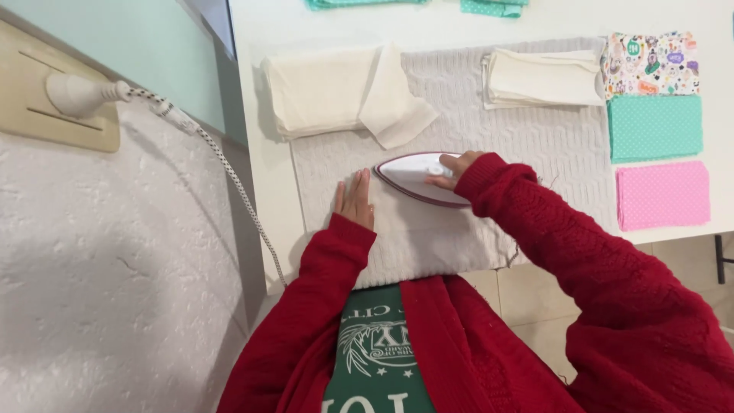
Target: Ironing and folding small pieces of white fabric on a workbench.
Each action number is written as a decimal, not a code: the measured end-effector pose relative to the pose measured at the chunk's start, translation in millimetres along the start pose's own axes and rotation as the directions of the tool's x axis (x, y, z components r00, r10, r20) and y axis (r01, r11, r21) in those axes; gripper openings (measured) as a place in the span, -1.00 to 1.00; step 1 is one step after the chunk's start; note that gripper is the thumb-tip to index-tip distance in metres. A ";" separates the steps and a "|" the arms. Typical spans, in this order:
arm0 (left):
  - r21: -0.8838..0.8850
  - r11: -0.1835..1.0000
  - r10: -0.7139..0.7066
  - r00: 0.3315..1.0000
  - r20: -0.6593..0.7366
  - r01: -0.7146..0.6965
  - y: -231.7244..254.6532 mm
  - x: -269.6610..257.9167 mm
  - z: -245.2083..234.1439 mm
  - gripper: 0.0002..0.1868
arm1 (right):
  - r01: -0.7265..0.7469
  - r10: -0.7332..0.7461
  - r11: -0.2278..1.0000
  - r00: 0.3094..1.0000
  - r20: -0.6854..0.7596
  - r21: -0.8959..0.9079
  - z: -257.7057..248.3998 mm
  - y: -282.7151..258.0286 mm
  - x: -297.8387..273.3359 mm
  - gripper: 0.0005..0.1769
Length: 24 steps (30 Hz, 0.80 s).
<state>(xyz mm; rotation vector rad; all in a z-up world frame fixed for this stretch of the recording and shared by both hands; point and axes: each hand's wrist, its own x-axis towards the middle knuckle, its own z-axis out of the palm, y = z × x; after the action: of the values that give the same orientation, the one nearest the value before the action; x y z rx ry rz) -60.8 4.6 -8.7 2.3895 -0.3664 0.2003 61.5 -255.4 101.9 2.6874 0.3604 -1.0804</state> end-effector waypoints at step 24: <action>0.387 0.920 -0.106 0.912 0.397 -0.061 8.0 -1.4 -5.8 -0.24 | 0.038 -0.038 0.998 0.999 0.005 -0.058 1.6 59.8 -22.5 -0.30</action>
<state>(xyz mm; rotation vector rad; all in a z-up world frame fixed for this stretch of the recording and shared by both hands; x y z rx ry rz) -64.9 3.1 0.3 2.8336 -0.5330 -0.2789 63.1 -315.6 123.3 2.6378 0.4371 -1.0688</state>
